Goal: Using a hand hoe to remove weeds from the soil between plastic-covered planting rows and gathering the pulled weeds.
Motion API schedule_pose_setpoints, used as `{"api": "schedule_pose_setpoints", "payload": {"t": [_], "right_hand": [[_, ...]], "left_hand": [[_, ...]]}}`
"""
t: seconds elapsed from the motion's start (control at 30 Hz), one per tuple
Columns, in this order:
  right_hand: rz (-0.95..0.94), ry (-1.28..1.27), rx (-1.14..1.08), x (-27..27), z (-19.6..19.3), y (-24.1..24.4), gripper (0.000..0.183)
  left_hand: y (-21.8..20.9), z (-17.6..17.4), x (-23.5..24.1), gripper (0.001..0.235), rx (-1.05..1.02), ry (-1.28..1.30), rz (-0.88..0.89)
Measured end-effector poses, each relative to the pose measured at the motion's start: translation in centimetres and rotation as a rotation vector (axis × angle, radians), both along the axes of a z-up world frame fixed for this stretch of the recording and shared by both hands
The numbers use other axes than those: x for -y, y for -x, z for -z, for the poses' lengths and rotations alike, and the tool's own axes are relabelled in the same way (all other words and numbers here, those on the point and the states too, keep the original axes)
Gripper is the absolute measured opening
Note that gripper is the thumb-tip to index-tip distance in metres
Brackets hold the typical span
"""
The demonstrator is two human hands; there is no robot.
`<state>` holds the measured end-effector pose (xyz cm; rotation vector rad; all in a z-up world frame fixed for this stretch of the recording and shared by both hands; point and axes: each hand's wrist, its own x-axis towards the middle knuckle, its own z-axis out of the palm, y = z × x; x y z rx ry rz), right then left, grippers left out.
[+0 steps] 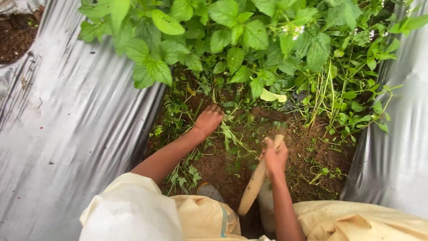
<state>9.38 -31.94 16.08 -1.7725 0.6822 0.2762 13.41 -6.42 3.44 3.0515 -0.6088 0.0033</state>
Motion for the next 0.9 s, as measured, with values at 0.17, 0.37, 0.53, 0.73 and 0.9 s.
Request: {"api": "schedule_pose_setpoints", "payload": {"t": [0.17, 0.37, 0.53, 0.73, 0.9], "right_hand": [[-0.202, 0.218, 0.1, -6.1, -3.9, -1.8, 0.018], [-0.344, 0.288, 0.41, -11.9, -1.9, -2.6, 0.021], [-0.322, 0.211, 0.459, -12.9, 3.4, -5.5, 0.022], [-0.586, 0.232, 0.207, -11.8, 3.9, -6.6, 0.029], [-0.443, 0.23, 0.365, -11.9, 4.1, -7.0, 0.01]], "left_hand": [[1.0, 4.2, 0.1, 0.021, -0.139, -0.081, -0.072], [1.5, 1.9, -0.9, 0.019, -0.372, -0.111, -0.1], [1.1, 2.9, -1.0, 0.037, -0.494, -0.191, -0.104], [0.7, -1.8, -0.9, 0.045, -0.607, -0.168, -0.14], [1.6, -2.8, -1.0, 0.04, -0.557, -0.16, -0.128]]}}
